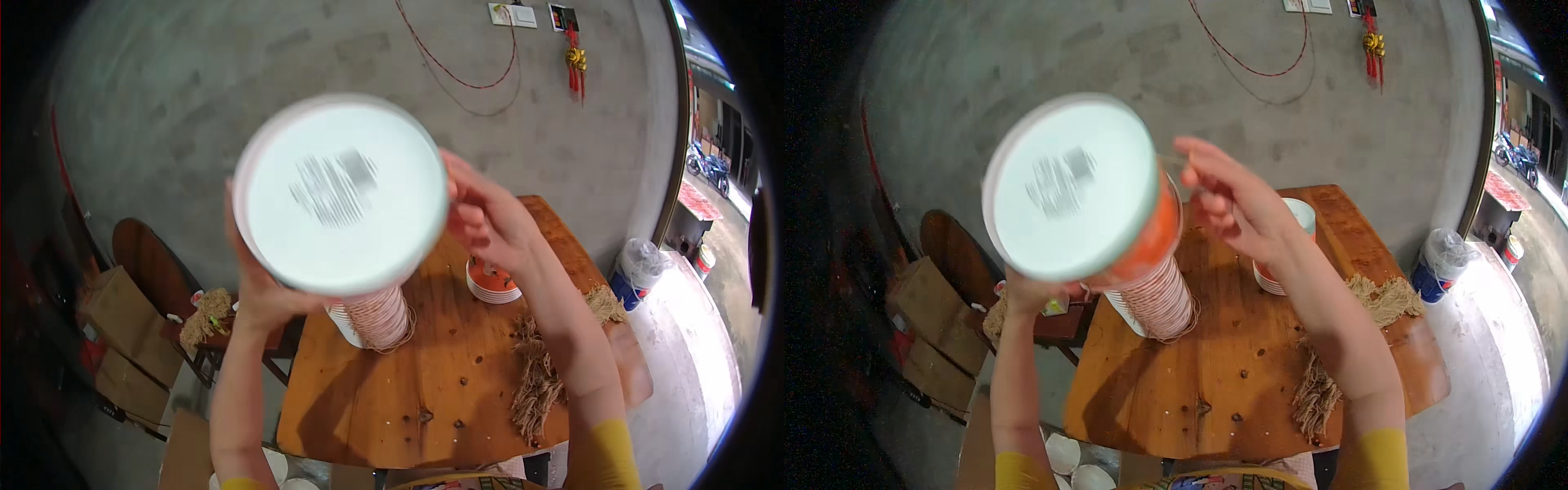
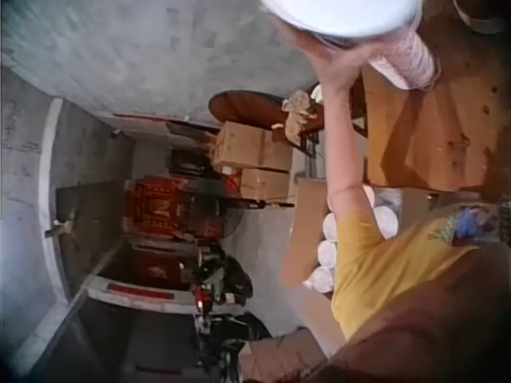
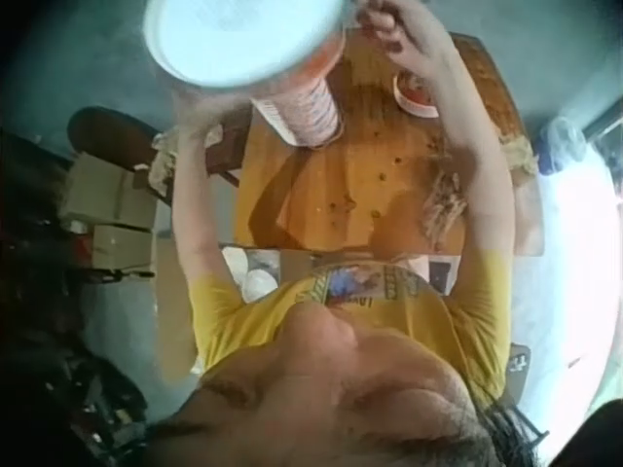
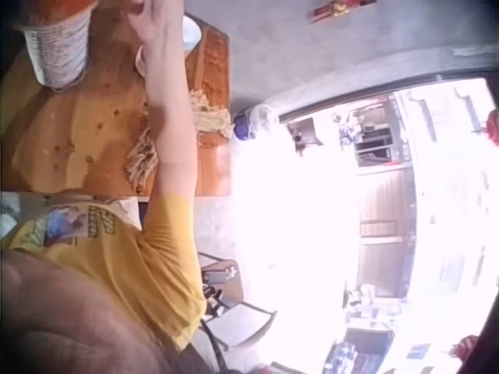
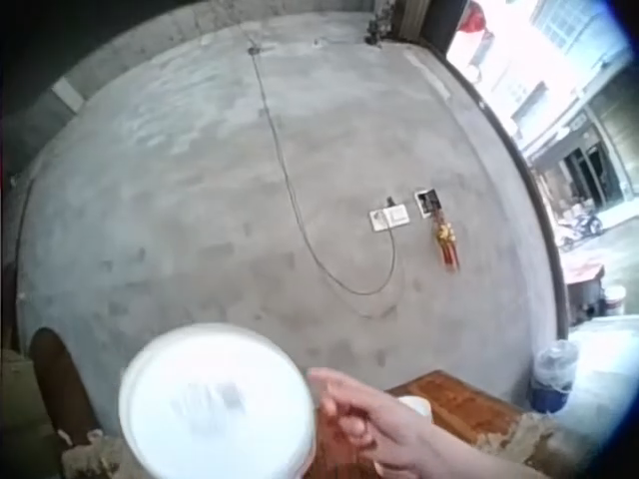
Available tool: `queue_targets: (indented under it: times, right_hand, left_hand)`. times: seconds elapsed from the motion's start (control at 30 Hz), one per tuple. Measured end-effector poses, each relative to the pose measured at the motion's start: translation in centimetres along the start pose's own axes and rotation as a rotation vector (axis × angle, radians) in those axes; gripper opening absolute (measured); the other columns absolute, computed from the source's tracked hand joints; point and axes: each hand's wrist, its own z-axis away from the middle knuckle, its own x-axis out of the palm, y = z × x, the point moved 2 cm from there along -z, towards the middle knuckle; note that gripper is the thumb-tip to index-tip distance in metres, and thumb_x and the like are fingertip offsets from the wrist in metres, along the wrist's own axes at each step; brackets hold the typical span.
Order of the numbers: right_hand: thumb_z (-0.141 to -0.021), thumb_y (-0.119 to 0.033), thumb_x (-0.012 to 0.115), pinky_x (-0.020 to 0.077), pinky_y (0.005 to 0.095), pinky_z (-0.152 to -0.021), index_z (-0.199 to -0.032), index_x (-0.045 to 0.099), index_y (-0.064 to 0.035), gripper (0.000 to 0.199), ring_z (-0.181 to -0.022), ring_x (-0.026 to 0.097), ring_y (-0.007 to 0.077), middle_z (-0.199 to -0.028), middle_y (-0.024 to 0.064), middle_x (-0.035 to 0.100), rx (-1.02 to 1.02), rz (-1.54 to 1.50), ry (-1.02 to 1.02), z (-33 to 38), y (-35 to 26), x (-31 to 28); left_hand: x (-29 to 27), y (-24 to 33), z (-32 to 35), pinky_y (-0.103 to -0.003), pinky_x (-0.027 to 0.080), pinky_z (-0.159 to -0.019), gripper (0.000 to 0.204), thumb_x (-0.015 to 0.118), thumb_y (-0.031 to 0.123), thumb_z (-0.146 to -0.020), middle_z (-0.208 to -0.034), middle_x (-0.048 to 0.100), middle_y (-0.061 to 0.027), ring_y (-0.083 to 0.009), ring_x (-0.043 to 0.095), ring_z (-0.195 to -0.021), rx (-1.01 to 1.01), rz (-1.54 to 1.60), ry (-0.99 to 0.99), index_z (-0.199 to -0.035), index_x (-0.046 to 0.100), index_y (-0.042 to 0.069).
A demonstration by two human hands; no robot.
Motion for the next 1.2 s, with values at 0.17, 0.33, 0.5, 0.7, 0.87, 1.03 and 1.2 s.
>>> queue_targets:
  times: [0.17, 0.33, 0.5, 0.7, 0.87, 1.03, 1.2]
  right_hand:
    - [-0.096, -0.023, 0.058, 0.0461, 0.0205, -0.07, -0.131, 0.05, -0.0099, 0.039, -0.087, 0.056, 0.0057, -0.119, 0.0002, 0.062, -0.243, 0.118, 0.021, -4.6, -1.1, 2.4]
    - [-0.094, -0.025, 0.06, 0.0351, 0.0313, -0.105, -0.141, 0.043, -0.0097, 0.052, -0.122, 0.048, 0.0129, -0.14, 0.0032, 0.05, -0.283, 0.33, -0.107, -8.5, 1.8, 2.4]
    - [-0.092, -0.022, 0.061, 0.0349, 0.0373, -0.109, -0.146, 0.037, -0.0083, 0.06, -0.134, 0.04, 0.0169, -0.15, 0.0043, 0.038, -0.326, 0.668, -0.075, -10.5, 3.9, 1.3]
    - [-0.091, -0.019, 0.062, 0.0331, 0.0366, -0.112, -0.146, 0.038, -0.0085, 0.06, -0.134, 0.04, 0.0197, -0.149, 0.0055, 0.039, -0.386, 0.869, -0.056, -11.0, 5.9, 0.6]
    - [-0.092, -0.019, 0.061, 0.0319, 0.0378, -0.113, -0.145, 0.04, -0.0089, 0.059, -0.134, 0.04, 0.0219, -0.148, 0.0073, 0.04, -0.391, 0.944, -0.047, -10.3, 7.1, -0.6]
    - [-0.092, -0.013, 0.06, 0.0374, 0.0355, -0.109, -0.146, 0.039, -0.009, 0.058, -0.135, 0.039, 0.0191, -0.15, 0.0077, 0.037, -0.36, 0.878, -0.049, -8.8, 9.2, -0.8]
    - [-0.093, -0.011, 0.059, 0.0389, 0.0335, -0.107, -0.146, 0.039, -0.0082, 0.056, -0.136, 0.037, 0.0177, -0.152, 0.0074, 0.032, -0.368, 0.918, -0.056, -8.0, 10.4, -1.2]
  left_hand:
    - [-1.8, -1.4, -7.1, -0.043, 0.035, -0.111, 0.132, 0.091, 0.042, -0.059, -0.149, 0.032, -0.0136, -0.0278, 0.037, -0.135, 0.157, 0.105, 0.099, -0.154, 0.004, 0.013]
    - [-3.3, -5.2, -9.3, -0.042, 0.034, -0.111, 0.12, 0.086, 0.041, -0.07, -0.149, 0.031, -0.0145, -0.0263, 0.035, -0.137, 0.082, 0.095, 0.137, -0.153, 0.005, 0.01]
    - [-2.6, -8.1, -9.6, -0.041, 0.032, -0.112, 0.119, 0.082, 0.051, -0.071, -0.149, 0.03, -0.0142, -0.0255, 0.033, -0.138, -0.031, 0.058, 0.227, -0.153, 0.007, 0.008]
    - [-3.0, -11.8, -8.1, -0.04, 0.03, -0.112, 0.113, 0.075, 0.06, -0.075, -0.15, 0.031, -0.0128, -0.0242, 0.033, -0.138, -0.131, 0.085, 0.261, -0.153, 0.011, 0.009]
    - [-2.1, -13.2, -6.5, -0.039, 0.029, -0.113, 0.108, 0.072, 0.06, -0.078, -0.151, 0.03, -0.0121, -0.0239, 0.032, -0.138, -0.177, 0.112, 0.246, -0.153, 0.013, 0.009]
    - [-2.2, -13.4, -5.0, -0.04, 0.029, -0.113, 0.109, 0.072, 0.061, -0.077, -0.151, 0.03, -0.0119, -0.0239, 0.032, -0.138, -0.155, 0.116, 0.218, -0.153, 0.013, 0.009]
    - [-2.3, -14.3, -4.0, -0.04, 0.028, -0.114, 0.112, 0.071, 0.065, -0.075, -0.152, 0.028, -0.0119, -0.0241, 0.03, -0.14, -0.202, 0.156, 0.169, -0.153, 0.013, 0.009]
